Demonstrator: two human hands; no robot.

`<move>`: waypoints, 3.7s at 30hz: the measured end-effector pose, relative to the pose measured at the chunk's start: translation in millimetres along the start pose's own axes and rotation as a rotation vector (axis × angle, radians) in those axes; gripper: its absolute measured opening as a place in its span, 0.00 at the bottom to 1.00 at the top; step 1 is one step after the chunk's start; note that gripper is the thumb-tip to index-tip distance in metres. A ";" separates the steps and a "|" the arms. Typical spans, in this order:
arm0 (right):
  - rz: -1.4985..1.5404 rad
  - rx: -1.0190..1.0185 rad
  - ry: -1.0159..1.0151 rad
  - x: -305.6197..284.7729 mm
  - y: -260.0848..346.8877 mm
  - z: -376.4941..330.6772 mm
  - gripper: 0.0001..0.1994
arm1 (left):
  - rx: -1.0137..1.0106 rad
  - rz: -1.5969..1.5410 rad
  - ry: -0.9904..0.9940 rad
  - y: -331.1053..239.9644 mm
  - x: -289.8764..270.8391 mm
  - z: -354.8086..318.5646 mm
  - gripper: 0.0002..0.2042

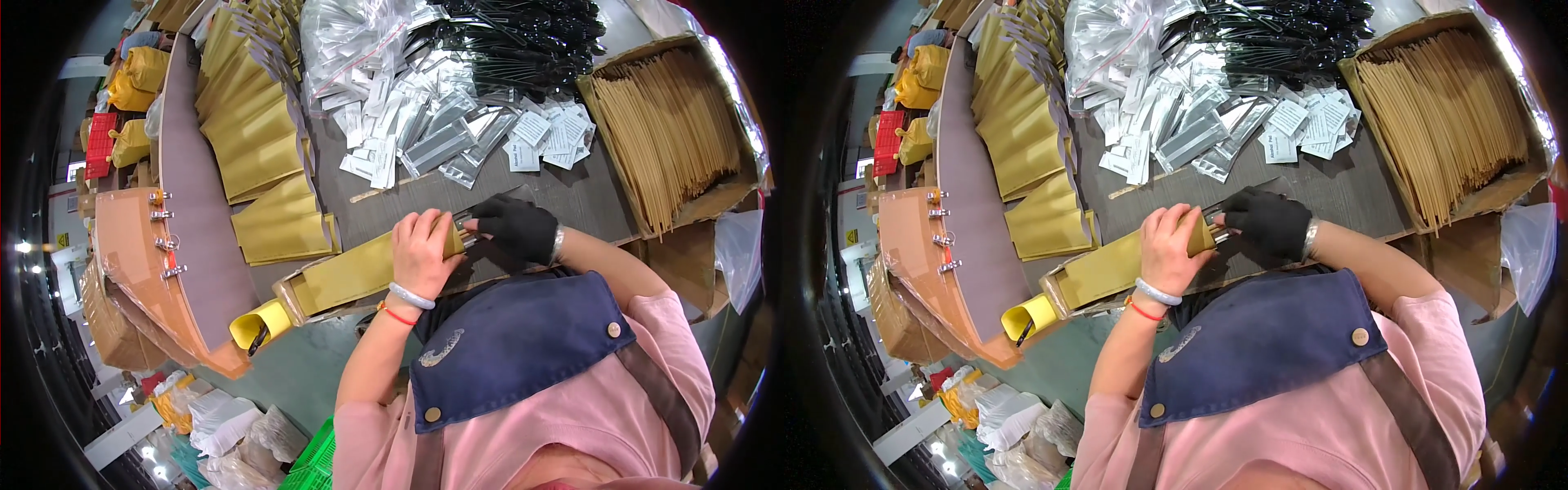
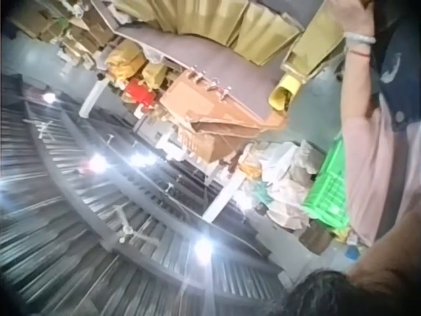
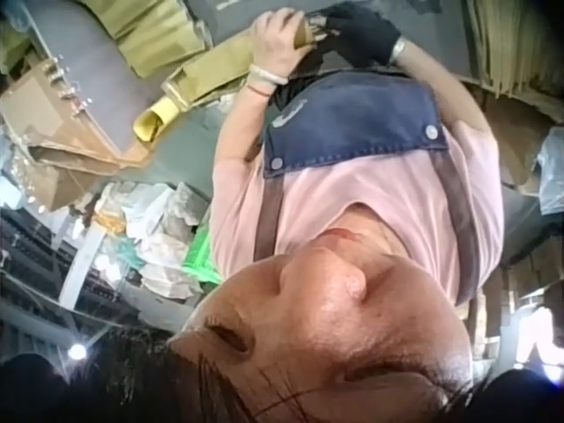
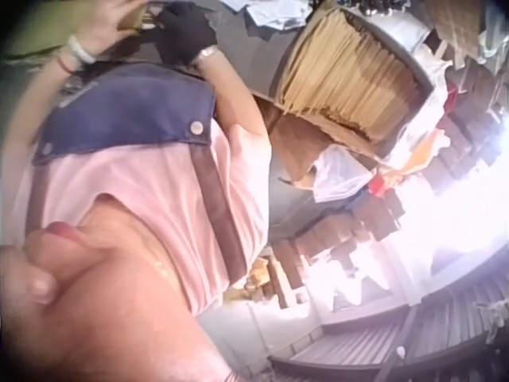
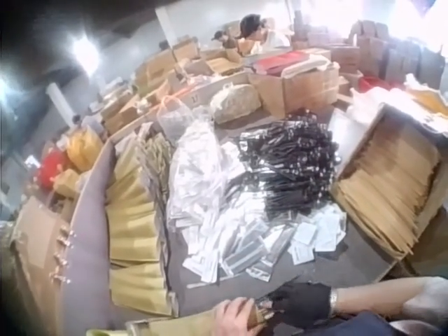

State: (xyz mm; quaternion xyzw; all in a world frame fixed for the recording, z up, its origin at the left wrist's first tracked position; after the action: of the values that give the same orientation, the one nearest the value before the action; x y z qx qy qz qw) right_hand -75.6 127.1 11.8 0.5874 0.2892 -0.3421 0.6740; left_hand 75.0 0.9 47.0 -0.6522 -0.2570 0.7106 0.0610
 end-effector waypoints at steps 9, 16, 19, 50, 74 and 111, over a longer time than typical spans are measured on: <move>0.320 0.285 -0.152 1.0 -1.5 0.4 0.04 | 0.014 0.056 0.033 -6.5 7.0 14.1 0.35; 0.571 0.392 -0.202 12.6 5.4 3.0 0.11 | 0.010 0.023 0.018 -7.9 13.6 16.0 0.35; 0.670 0.388 -0.100 9.4 9.1 11.0 0.20 | 0.054 0.042 0.015 -7.5 9.2 20.1 0.29; -0.118 0.270 0.174 -41.8 15.6 17.6 0.32 | -0.545 -0.161 -0.221 57.6 14.8 -37.7 0.41; -0.561 1.195 -0.343 -188.7 -223.0 -291.9 0.21 | -0.204 -0.076 -0.087 69.3 9.8 111.7 0.13; -0.458 0.586 -0.270 -127.6 -128.5 36.9 0.12 | 0.053 -0.096 0.005 -38.4 63.8 147.7 0.17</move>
State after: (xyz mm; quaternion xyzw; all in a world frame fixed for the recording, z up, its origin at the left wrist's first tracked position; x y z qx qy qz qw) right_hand -255.4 96.4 41.9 0.6251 0.2113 -0.6258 0.4159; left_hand -85.2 18.6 9.5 -0.6391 -0.2688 0.7117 0.1129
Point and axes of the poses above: each hand's wrist, its own z-axis towards the middle knuckle, its own x-axis out of the palm, y = z × x, the point moved 3 cm from there along z, towards the middle knuckle, and after that the axes turned 4 degrees about y, right-handed, at the moved point
